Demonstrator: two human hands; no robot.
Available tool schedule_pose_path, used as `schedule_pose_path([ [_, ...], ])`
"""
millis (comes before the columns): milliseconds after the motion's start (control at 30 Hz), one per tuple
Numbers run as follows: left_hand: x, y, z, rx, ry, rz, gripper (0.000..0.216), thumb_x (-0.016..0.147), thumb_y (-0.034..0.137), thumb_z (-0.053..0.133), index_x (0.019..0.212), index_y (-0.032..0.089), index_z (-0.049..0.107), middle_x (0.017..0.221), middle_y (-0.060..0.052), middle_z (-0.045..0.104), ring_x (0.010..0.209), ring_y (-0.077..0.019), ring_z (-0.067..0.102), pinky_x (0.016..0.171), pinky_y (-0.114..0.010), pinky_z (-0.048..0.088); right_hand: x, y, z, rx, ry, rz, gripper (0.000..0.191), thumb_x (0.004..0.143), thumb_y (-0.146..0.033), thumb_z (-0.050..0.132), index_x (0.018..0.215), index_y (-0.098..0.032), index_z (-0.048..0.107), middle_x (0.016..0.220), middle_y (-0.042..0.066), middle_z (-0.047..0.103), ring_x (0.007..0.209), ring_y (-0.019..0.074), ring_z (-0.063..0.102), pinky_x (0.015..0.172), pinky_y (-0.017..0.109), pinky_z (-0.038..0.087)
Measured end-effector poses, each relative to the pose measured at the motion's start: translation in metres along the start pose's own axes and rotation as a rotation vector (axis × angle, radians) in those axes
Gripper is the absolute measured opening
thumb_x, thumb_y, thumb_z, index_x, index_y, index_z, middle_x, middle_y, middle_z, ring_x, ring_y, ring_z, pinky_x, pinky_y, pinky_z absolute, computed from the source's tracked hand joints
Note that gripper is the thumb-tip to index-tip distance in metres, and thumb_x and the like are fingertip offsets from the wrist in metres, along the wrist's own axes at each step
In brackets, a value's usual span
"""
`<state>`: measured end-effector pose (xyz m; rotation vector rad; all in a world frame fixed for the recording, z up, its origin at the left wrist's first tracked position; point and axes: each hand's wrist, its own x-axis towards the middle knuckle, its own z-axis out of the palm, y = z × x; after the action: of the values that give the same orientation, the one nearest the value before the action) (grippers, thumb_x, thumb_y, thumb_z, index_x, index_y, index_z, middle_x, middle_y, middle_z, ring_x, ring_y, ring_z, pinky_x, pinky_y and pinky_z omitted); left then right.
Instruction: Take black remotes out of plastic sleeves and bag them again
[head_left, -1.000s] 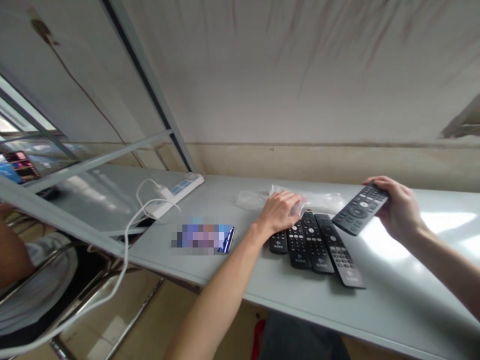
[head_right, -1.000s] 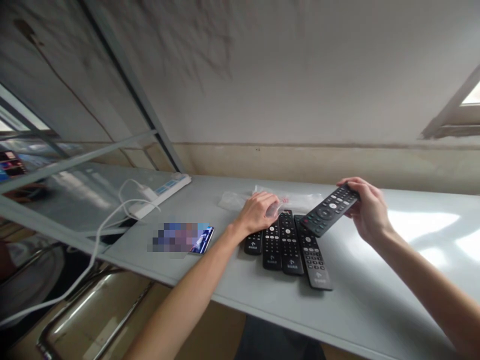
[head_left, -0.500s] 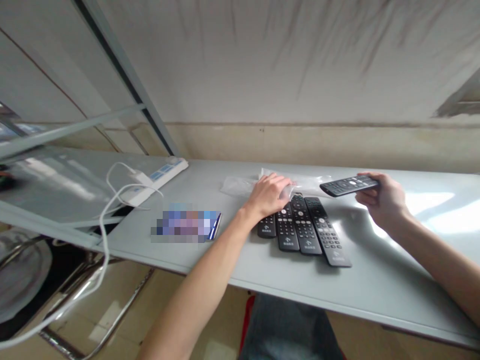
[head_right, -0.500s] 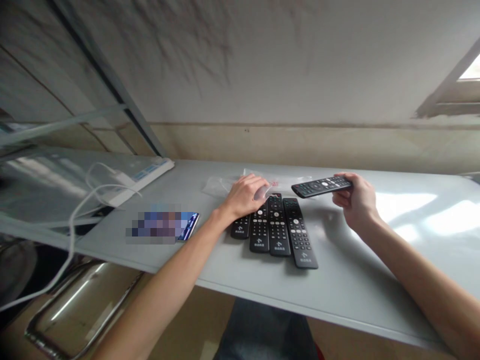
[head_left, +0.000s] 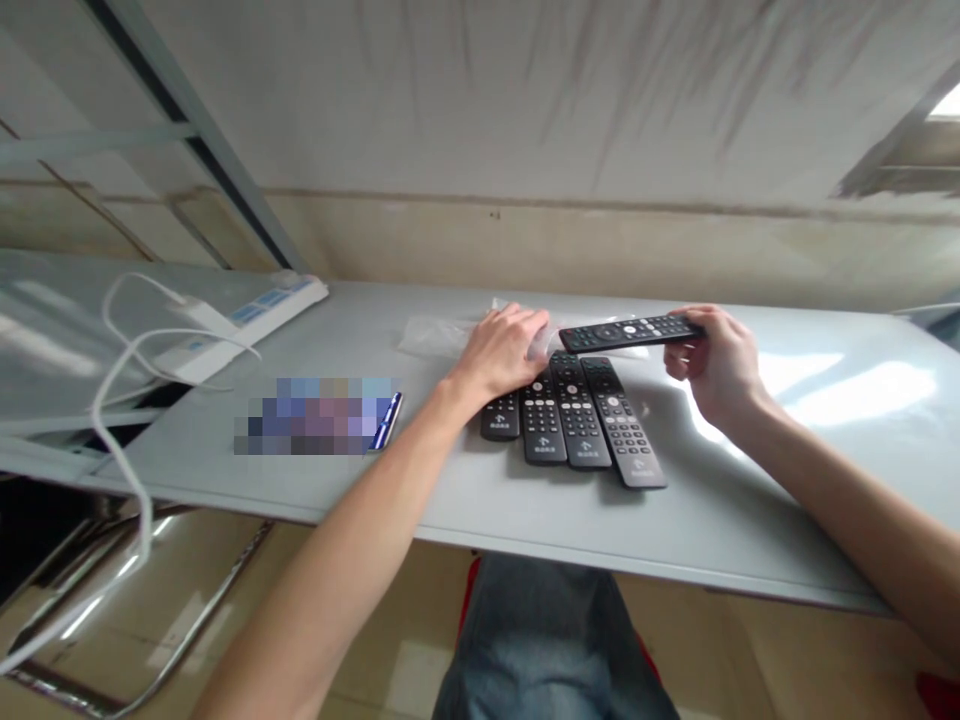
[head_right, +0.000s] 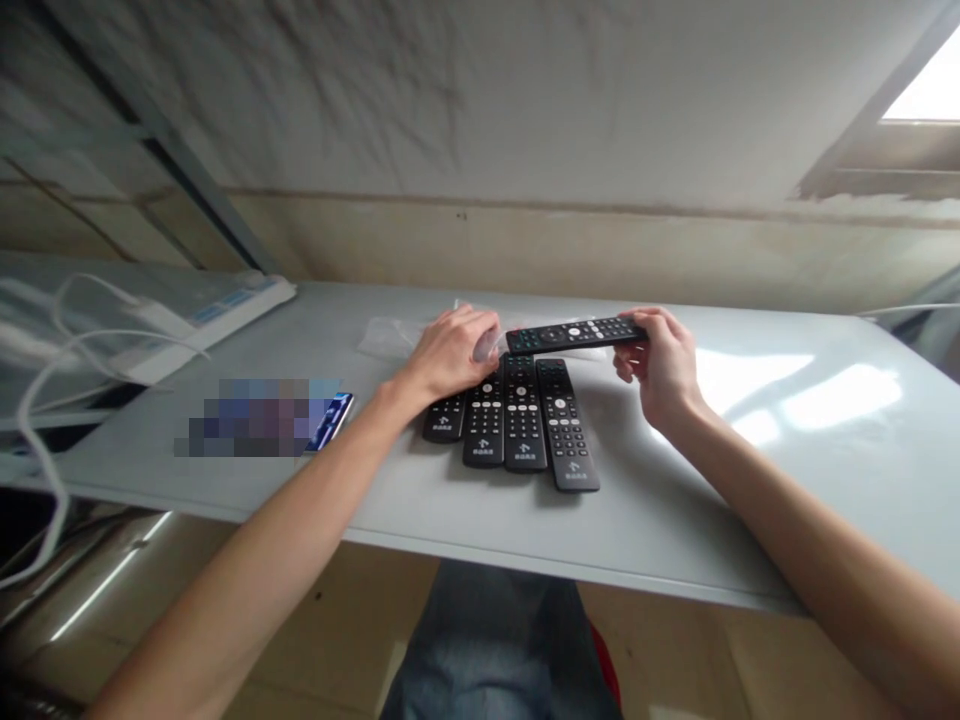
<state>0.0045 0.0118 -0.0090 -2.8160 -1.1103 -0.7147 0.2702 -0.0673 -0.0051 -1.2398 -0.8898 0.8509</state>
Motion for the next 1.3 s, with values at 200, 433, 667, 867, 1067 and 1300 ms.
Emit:
schedule_pose_path([
  [200,0.0,-0.001,0.002,-0.022,-0.003,0.008,0.016,0.086,0.017,0.065,0.102,0.018,0.068,0.103,-0.008,0.075,0.104,-0.0272,0.066,0.091,-0.039,0.052,-0.005,-0.003,0.005,0.008,0.006,-0.016,0.006,0.085,-0.026,0.069,0.087,-0.023,0.064,0.069,-0.004,0.057,0.054,0.0109,0.049,0.048,0.029,0.032],
  [433,-0.001,0.001,-0.001,0.01,0.001,-0.021,0.011,0.089,0.019,0.066,0.1,0.018,0.067,0.104,-0.008,0.075,0.105,-0.0277,0.066,0.092,-0.04,0.052,-0.003,-0.002,0.004,0.067,0.1,-0.097,0.005,0.081,-0.02,0.066,0.078,-0.023,0.063,0.059,-0.004,0.05,0.045,0.0098,0.04,0.042,0.03,0.026],
  [667,-0.001,0.006,-0.001,-0.015,-0.037,-0.007,0.017,0.09,0.02,0.068,0.106,0.019,0.064,0.108,-0.008,0.075,0.108,-0.0284,0.066,0.093,-0.041,0.052,-0.012,-0.004,0.01,-0.002,0.049,-0.121,0.003,0.085,-0.022,0.066,0.082,-0.022,0.065,0.065,-0.003,0.055,0.045,0.01,0.048,0.041,0.03,0.03],
  [867,0.0,0.005,0.002,-0.027,-0.012,0.022,0.018,0.091,0.022,0.071,0.107,0.02,0.065,0.11,-0.006,0.076,0.109,-0.0287,0.066,0.094,-0.042,0.052,-0.025,-0.009,0.018,-0.071,-0.048,-0.142,0.011,0.09,-0.03,0.072,0.093,-0.023,0.065,0.067,0.0,0.065,0.05,0.0162,0.064,0.042,0.029,0.04],
  [1067,0.001,0.021,-0.006,0.003,0.006,0.139,0.015,0.1,0.024,0.062,0.114,0.018,0.065,0.113,-0.009,0.074,0.112,-0.0288,0.067,0.096,-0.042,0.052,-0.049,-0.015,0.031,-0.179,-0.33,-0.125,0.038,0.092,-0.051,0.078,0.11,-0.026,0.055,0.072,0.002,0.076,0.055,0.0195,0.068,0.047,0.029,0.048],
  [1300,0.0,0.023,-0.014,0.03,0.108,0.201,0.054,0.102,0.027,0.065,0.153,0.02,0.047,0.141,-0.013,0.063,0.134,-0.0301,0.055,0.113,-0.043,0.046,-0.044,-0.015,0.029,-0.135,-0.178,-0.194,0.048,0.091,-0.052,0.08,0.105,-0.032,0.038,0.067,-0.003,0.072,0.051,0.0206,0.064,0.044,0.03,0.04],
])
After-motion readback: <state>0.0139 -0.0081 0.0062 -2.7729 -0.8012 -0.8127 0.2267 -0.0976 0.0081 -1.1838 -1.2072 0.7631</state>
